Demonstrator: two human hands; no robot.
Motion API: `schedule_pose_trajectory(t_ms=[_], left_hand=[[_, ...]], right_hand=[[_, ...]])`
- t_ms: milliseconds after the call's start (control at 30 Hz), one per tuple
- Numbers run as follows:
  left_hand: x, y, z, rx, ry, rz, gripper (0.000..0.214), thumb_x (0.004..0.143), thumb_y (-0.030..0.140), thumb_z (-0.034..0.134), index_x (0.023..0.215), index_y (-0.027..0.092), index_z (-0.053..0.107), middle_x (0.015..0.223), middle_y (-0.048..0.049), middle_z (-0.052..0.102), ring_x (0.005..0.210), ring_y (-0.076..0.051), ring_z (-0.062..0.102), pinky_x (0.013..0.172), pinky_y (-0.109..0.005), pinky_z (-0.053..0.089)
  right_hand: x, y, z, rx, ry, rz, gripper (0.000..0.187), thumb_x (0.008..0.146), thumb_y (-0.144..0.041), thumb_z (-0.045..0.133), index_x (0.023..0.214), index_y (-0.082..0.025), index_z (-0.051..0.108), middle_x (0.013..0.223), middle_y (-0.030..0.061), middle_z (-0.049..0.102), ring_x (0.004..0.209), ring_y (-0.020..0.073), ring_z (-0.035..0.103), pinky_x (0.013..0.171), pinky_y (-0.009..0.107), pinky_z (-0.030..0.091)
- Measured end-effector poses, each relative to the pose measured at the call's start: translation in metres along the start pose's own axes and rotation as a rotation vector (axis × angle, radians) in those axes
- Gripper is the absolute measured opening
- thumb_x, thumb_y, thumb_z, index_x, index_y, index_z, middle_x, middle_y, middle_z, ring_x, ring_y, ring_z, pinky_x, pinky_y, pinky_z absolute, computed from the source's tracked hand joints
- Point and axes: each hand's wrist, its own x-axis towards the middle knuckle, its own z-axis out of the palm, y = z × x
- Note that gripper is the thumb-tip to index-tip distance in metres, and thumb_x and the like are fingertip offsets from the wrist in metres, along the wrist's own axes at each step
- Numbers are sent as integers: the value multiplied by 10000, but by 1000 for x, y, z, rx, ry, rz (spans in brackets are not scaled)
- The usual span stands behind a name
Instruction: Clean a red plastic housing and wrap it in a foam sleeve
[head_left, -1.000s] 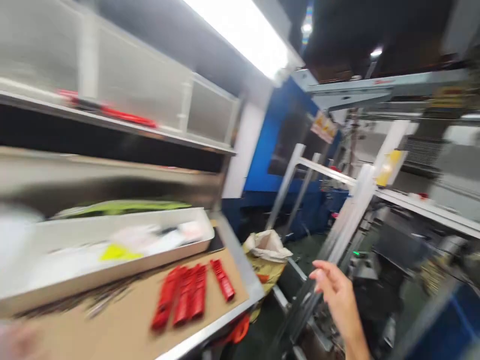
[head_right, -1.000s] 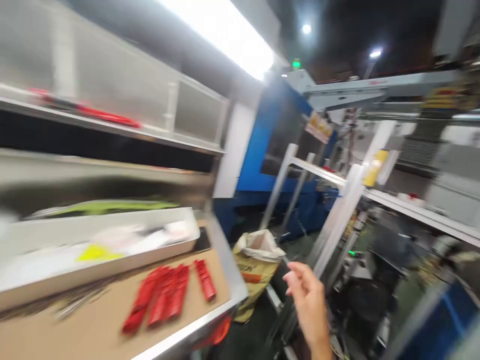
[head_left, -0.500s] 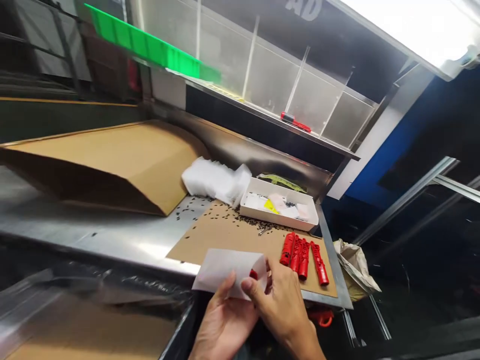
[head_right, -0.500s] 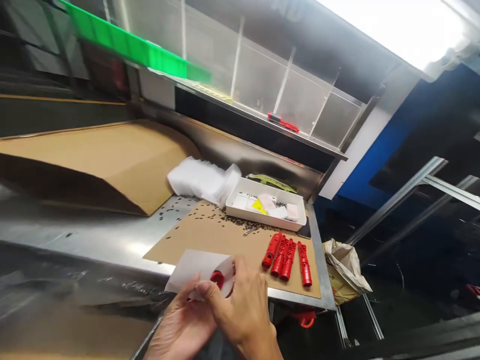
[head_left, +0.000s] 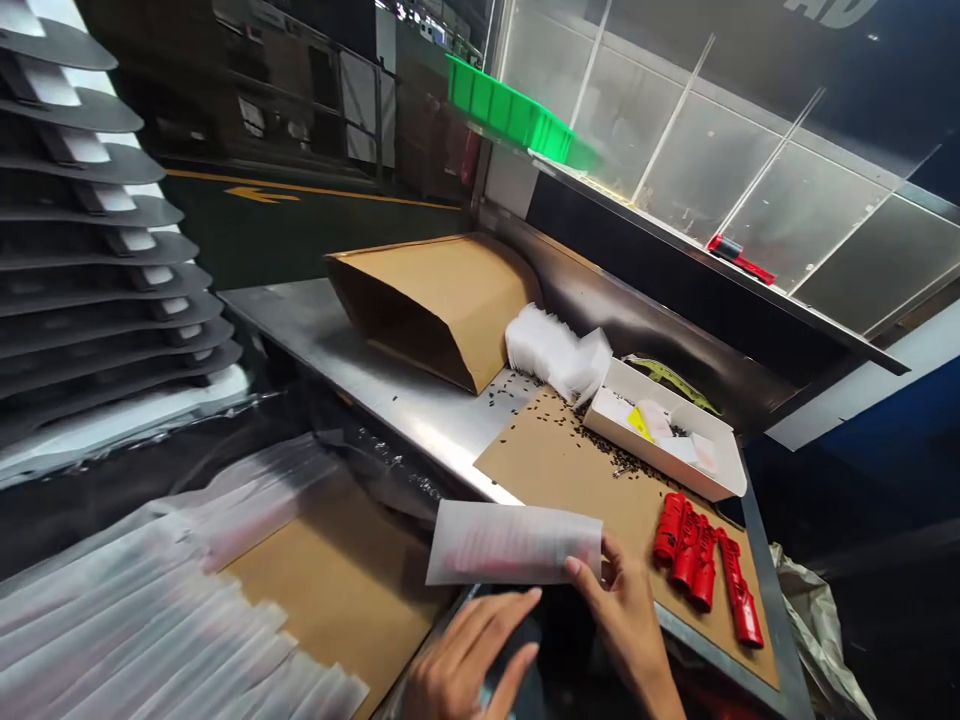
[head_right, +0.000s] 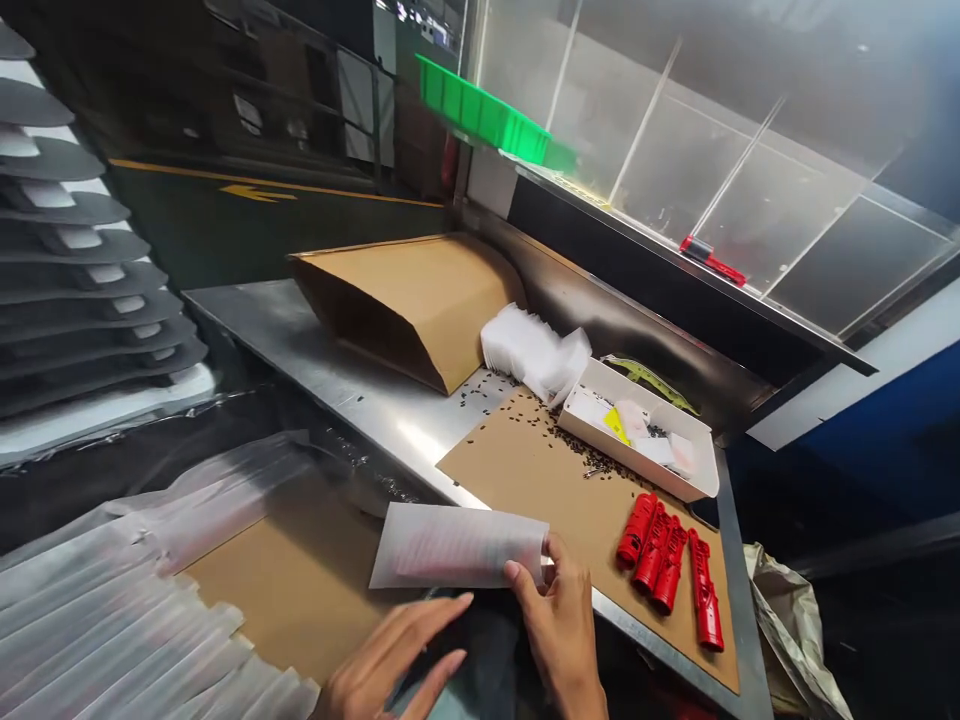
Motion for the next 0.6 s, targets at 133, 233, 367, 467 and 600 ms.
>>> schedule_pose_trajectory(t_ms=[133,233,367,467,600], left_hand=[[13,-18,-21,401,94,112,637,895,163,600,1456,418,435,1296,-33,666,1106,-329,605,935,-535,537],[14,-32,-34,599,46,142,660,823,19,572,1415,301,502,1269,-44,682,1060,-307,619,895,-486,570],[5,-55,-53,786,-7,108,567,777,-18,618,1294,210,572,1186,-56,701,1046,-275,625,888,-457,567],[10,-86,-76,908,-6,30,462,823,28,647,1250,194,587,1185,-70,671,1086,-275,617,918,-492,540],[33,-147,-127,1078,99,-177,266,911,174,640,1176,182,618,1149,-73,646,1077,-277,610,929,-501,514]], right_hand=[[0,14,40,-206,43,-50,436,817,-600,617,928,-181,660,714,39,677,624,207,606,584,291,454],[5,29,72,-276,54,-107,403,816,-610,596,801,-208,617,628,14,618,561,194,559,554,294,423],[18,51,111,-244,-27,-156,442,823,-639,577,863,-201,622,712,57,700,644,249,659,596,325,506],[19,72,129,-216,-50,-192,583,849,-574,574,1260,-161,572,1189,149,715,1036,318,704,872,400,563],[1,100,132,-206,-74,-200,544,851,-430,596,1361,-246,556,1362,99,632,1236,326,616,1026,443,527]])
